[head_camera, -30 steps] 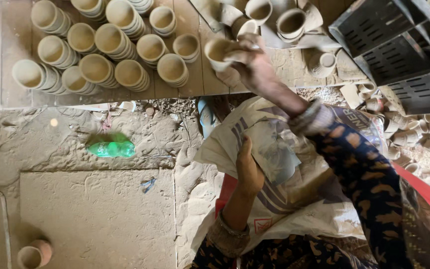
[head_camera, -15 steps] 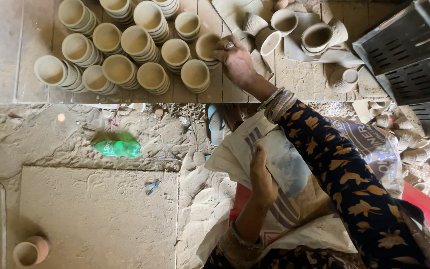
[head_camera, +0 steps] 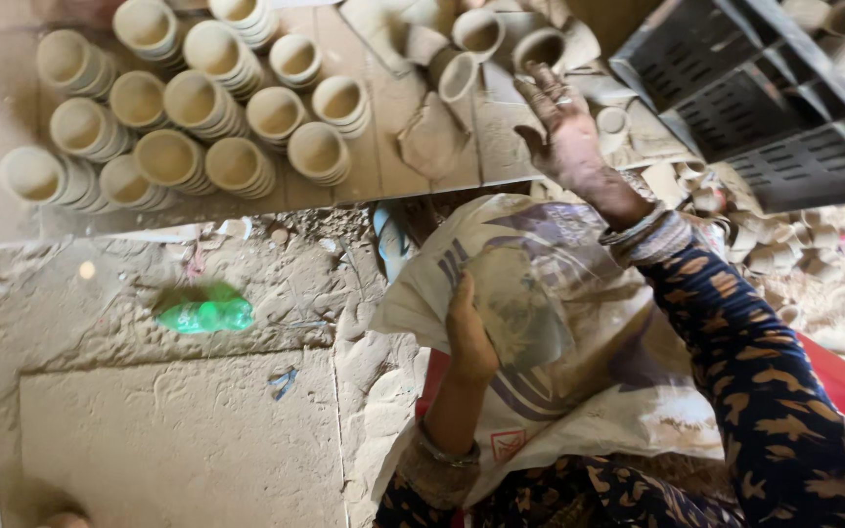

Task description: The person sits on a red chair and smooths the exterior and interior surfaces of small clay cups using a flat sanding tool. They handle the cups one at a time, rotating them to ensure even smoothing, and place the finished items onto a nearby wooden board.

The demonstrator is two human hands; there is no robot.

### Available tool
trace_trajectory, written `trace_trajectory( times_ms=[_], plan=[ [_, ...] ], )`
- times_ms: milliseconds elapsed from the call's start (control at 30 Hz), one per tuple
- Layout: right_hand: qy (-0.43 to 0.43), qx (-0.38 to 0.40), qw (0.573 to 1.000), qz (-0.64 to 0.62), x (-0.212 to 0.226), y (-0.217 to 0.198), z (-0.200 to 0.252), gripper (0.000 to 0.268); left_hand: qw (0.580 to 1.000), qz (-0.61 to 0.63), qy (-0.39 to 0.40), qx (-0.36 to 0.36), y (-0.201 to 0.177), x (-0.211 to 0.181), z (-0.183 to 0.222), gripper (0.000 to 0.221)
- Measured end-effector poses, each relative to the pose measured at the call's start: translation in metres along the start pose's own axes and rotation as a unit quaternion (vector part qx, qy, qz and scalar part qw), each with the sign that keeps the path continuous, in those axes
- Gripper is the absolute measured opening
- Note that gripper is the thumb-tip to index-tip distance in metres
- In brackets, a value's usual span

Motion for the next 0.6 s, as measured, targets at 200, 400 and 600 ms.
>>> trace_trajectory(
  times_ms=[200, 400, 600],
  plan=[
    [0.139, -0.078, 0.987, 0.009, -0.058, -0.064, 0.065, 0.049, 0.998, -0.003, -0.031, 0.049, 0.010, 0.005, -0.005, 0.050],
    [0.330, -0.007, 0.944, -0.004, -0.084, -0.044, 0.080, 0.051, 0.996, -0.019, -0.047, 0.069, 0.014, 0.014, -0.005, 0.050],
    [0.311, 0.032, 0.949, -0.050, -0.089, 0.002, 0.016, 0.059, 0.998, -0.031, -0.030, 0.036, 0.012, 0.013, -0.004, 0.049]
  ],
)
Point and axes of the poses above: each hand's wrist, its own z-axis away from the middle knuckle, its own y-axis out of the palm, x = y × z, the point moved 4 cm from there along -z, towards the middle knuckle, and after that the axes turned 6 degrees about x, right-handed, at the moved point
